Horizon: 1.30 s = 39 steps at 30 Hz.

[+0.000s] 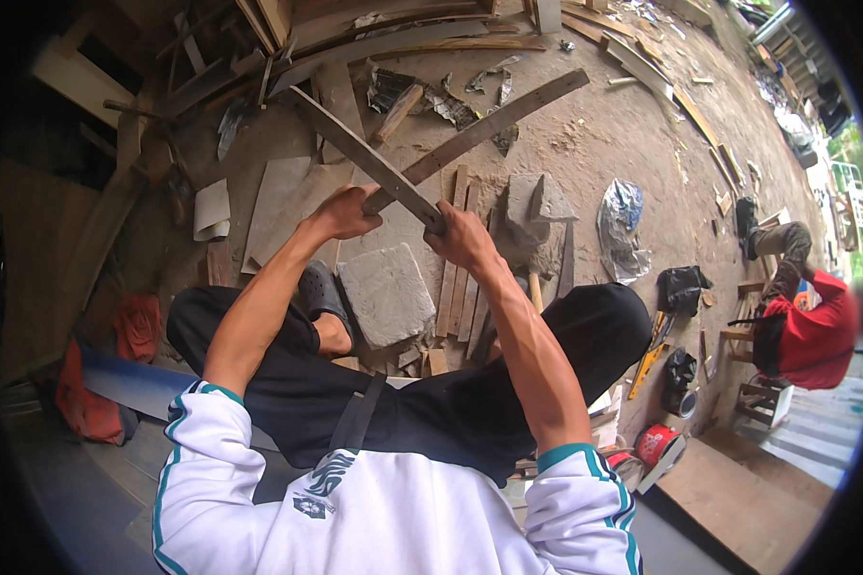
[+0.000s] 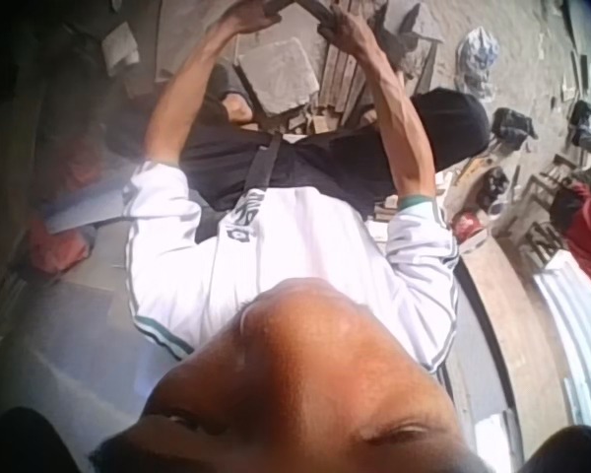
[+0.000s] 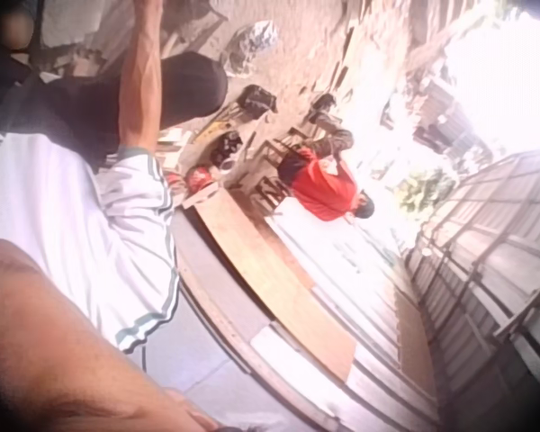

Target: The person sits on the floor and assembles a wooden frame by joining two pieces of wood at a right angle. They use a hammer to drive nails into the wood to secure the joint, repeatedly adjusting the pieces and hammering until the frame is formed.

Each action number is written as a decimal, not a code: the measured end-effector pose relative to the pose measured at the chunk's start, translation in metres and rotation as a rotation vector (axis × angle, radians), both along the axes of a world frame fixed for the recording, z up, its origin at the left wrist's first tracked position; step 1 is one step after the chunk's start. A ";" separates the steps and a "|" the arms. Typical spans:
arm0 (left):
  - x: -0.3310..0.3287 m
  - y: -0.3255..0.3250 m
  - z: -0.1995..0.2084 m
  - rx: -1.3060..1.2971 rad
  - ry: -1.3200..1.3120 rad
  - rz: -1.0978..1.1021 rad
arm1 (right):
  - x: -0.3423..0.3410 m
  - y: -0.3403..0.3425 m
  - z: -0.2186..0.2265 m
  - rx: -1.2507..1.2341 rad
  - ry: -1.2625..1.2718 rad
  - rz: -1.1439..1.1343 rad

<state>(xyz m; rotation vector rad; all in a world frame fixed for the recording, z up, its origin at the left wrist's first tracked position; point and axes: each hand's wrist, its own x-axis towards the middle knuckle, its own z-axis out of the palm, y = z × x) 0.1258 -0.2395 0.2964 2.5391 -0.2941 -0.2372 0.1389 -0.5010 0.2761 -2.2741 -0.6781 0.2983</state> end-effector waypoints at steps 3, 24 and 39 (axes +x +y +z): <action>-0.005 0.008 -0.008 0.011 -0.052 0.021 | 0.004 0.000 0.016 0.042 0.184 0.061; 0.018 0.029 -0.106 0.244 -0.185 0.470 | 0.046 -0.051 0.066 0.862 0.312 -0.551; 0.026 -0.024 -0.250 -0.584 0.384 0.782 | -0.011 0.013 -0.075 0.356 -0.138 -0.571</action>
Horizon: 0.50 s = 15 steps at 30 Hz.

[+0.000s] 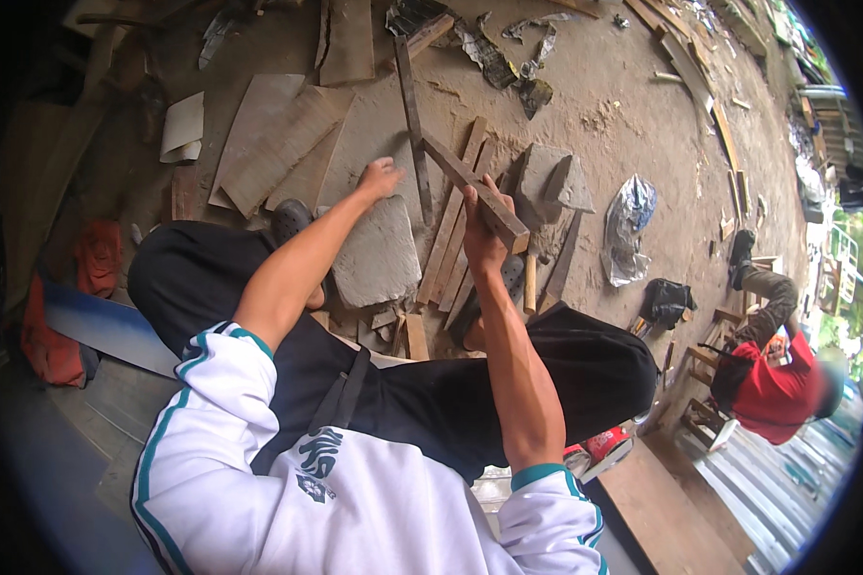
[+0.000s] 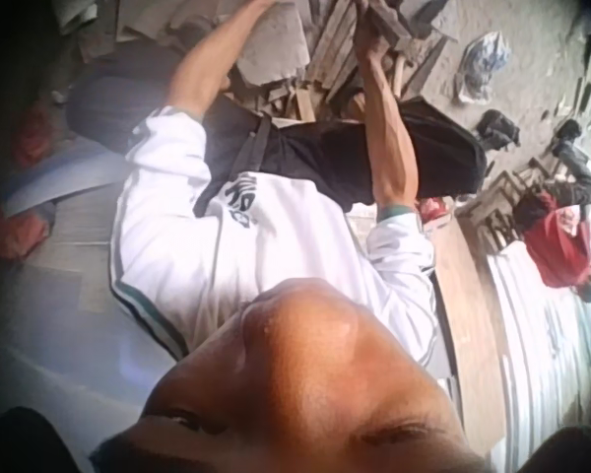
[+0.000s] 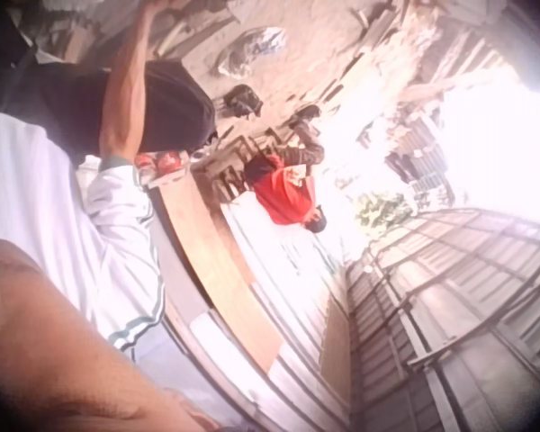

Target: The person sits on the floor and assembles a wooden frame by joining two pieces of wood at a right angle. They use a hammer to drive nails into the wood to secure the joint, repeatedly adjusting the pieces and hammering until the frame is formed.

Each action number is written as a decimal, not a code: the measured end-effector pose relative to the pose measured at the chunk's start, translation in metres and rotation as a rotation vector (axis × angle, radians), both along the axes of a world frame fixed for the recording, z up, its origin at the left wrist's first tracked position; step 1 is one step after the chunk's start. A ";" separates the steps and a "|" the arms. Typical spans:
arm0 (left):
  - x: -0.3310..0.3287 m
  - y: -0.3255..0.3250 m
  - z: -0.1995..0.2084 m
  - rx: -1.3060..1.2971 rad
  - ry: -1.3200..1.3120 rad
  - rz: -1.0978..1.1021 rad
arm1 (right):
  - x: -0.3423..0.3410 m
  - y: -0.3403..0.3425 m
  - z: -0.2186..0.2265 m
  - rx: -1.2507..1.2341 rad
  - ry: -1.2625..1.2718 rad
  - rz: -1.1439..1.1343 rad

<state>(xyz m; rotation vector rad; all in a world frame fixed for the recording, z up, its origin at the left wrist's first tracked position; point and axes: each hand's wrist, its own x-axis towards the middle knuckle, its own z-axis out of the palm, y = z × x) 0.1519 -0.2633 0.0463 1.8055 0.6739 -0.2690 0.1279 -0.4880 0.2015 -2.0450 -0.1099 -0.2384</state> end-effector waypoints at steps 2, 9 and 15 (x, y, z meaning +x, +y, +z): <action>0.010 0.000 0.001 -0.017 0.011 0.003 | -0.001 0.000 -0.003 0.010 0.005 -0.008; 0.040 -0.006 -0.009 0.093 -0.025 -0.072 | -0.008 -0.004 0.000 -0.063 -0.074 0.089; 0.052 -0.020 -0.026 0.068 0.017 0.035 | -0.008 -0.007 0.003 -0.094 -0.026 0.157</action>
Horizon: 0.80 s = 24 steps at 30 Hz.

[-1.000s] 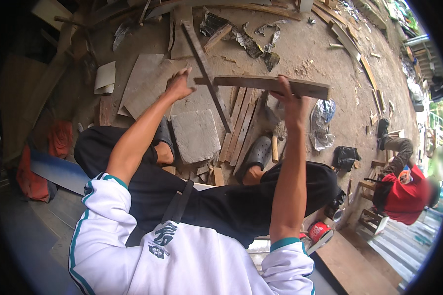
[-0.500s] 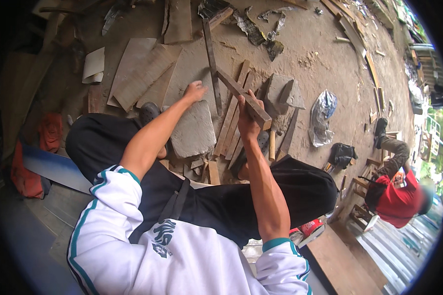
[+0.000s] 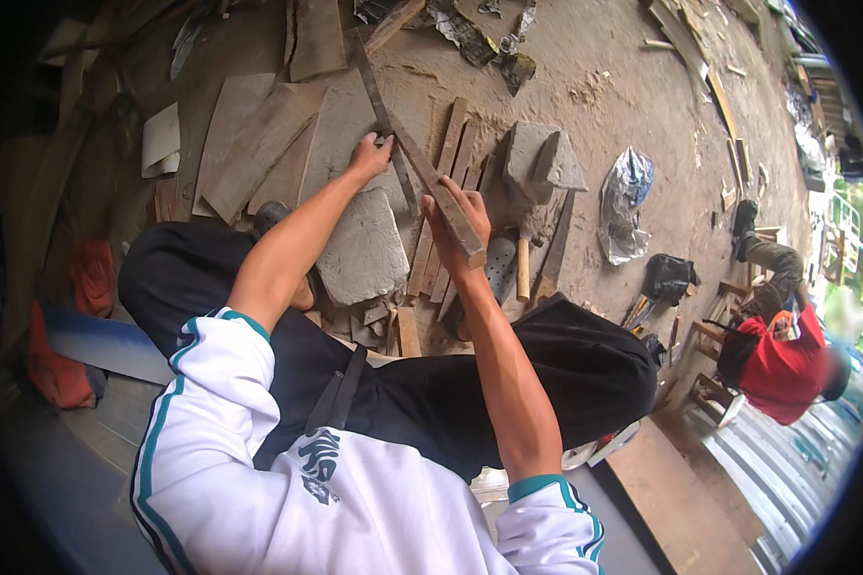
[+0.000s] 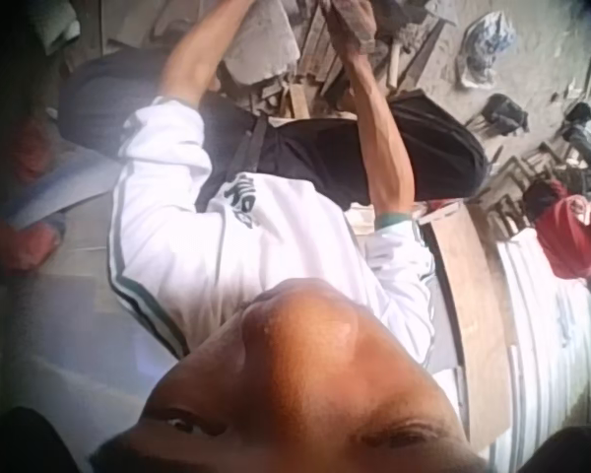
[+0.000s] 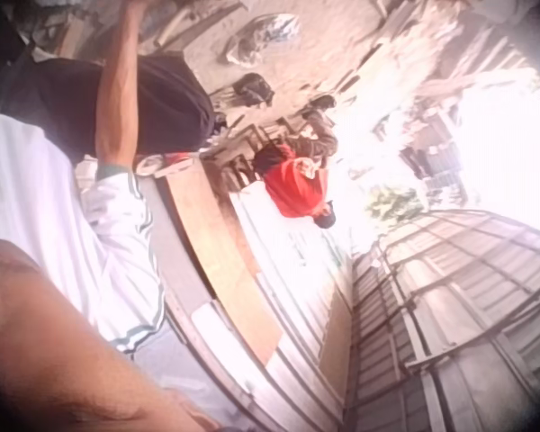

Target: The person sits on the floor and assembles a wooden frame by joining two pieces of wood at a right angle. They use a hammer to drive nails into the wood to secure the joint, repeatedly adjusting the pieces and hammering until the frame is formed.

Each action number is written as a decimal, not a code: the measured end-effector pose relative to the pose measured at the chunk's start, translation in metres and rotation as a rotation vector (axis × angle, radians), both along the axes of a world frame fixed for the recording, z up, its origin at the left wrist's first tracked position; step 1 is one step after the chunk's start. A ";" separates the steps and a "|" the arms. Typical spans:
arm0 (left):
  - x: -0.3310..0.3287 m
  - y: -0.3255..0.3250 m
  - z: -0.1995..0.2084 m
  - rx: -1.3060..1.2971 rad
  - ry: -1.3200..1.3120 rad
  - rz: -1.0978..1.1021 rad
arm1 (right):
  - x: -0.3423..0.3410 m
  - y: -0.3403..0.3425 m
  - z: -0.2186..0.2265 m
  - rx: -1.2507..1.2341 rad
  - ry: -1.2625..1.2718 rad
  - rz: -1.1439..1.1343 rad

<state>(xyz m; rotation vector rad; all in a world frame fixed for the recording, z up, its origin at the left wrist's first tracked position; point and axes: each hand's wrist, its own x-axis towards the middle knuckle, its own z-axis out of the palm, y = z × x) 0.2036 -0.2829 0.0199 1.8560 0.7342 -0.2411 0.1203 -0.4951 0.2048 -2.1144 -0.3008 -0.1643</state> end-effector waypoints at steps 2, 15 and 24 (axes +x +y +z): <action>0.003 0.003 -0.004 0.038 0.004 0.050 | 0.000 0.001 0.005 -0.011 -0.004 0.054; 0.011 0.003 0.041 -0.060 0.087 -0.052 | -0.010 -0.047 0.082 -0.065 0.561 0.245; 0.021 0.006 0.011 0.059 0.079 -0.111 | -0.008 -0.057 0.138 -0.482 0.513 0.300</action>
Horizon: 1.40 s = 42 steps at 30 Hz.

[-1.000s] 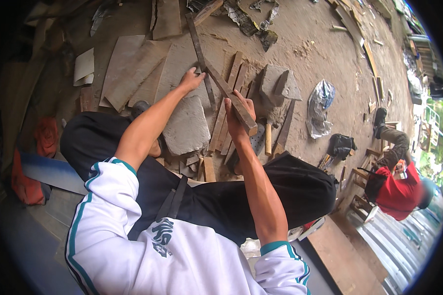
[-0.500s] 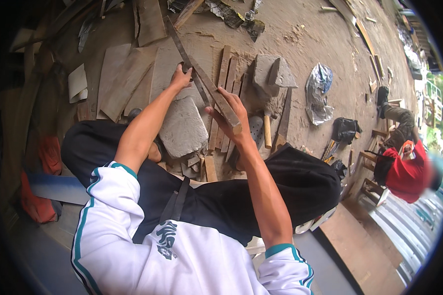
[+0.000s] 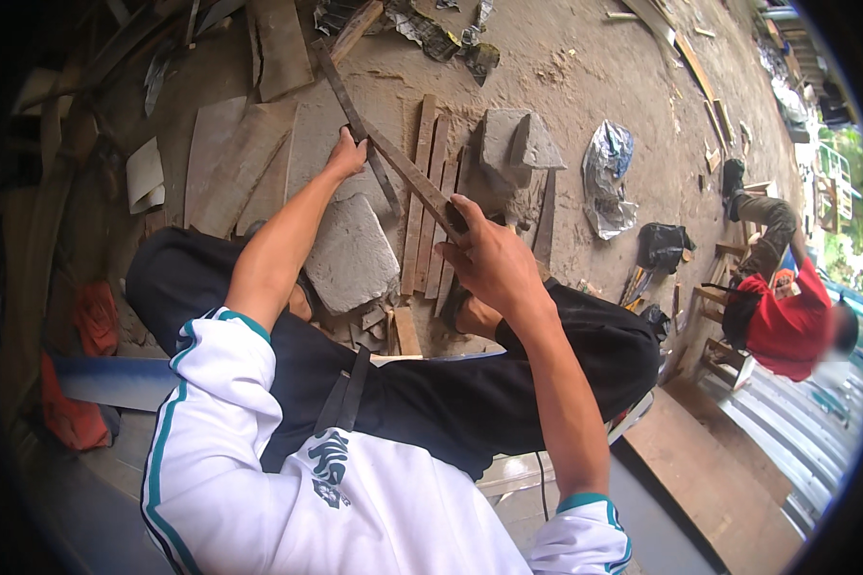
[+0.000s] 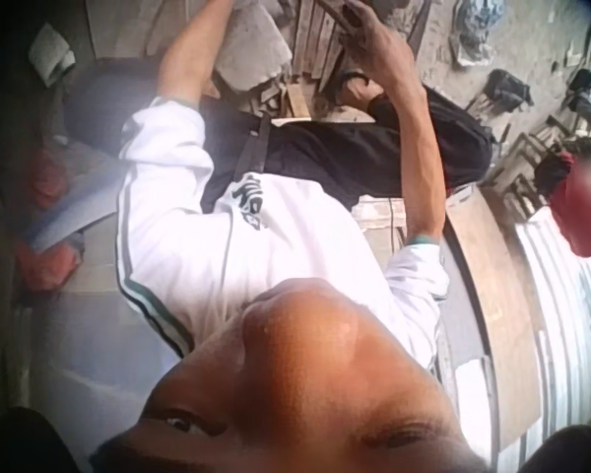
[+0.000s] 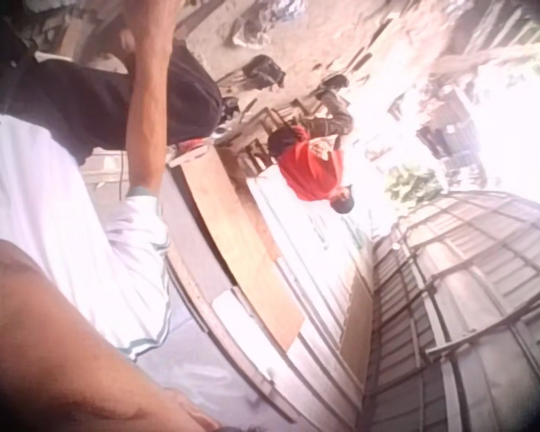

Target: The person sits on the floor and assembles a wooden frame by joining two pieces of wood at a right angle. They use a hammer to drive nails into the wood to secure the joint, repeatedly adjusting the pieces and hammering until the frame is formed.

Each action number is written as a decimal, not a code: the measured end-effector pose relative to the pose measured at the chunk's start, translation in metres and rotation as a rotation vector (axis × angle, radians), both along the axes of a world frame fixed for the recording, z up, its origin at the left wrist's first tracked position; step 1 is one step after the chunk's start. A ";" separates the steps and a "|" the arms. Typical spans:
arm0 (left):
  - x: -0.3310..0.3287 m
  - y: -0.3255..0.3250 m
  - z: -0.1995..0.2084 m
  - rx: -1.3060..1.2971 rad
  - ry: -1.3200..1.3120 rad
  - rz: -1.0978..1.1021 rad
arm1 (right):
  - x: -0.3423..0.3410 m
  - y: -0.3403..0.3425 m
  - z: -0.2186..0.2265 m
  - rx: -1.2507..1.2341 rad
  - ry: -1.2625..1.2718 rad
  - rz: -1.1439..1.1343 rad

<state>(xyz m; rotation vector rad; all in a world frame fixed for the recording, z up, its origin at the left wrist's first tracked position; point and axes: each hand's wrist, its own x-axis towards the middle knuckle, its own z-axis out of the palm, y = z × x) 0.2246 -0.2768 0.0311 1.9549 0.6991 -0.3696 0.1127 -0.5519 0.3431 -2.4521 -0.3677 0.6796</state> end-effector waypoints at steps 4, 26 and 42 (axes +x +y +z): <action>-0.010 -0.008 0.008 0.155 -0.010 -0.250 | 0.005 0.000 -0.003 -0.144 -0.151 0.107; -0.057 -0.027 -0.023 0.173 -0.111 -0.359 | 0.015 0.016 -0.002 -0.161 -0.216 0.188; -0.058 -0.029 -0.006 0.259 -0.002 -0.390 | 0.013 0.021 -0.002 -0.144 -0.197 0.168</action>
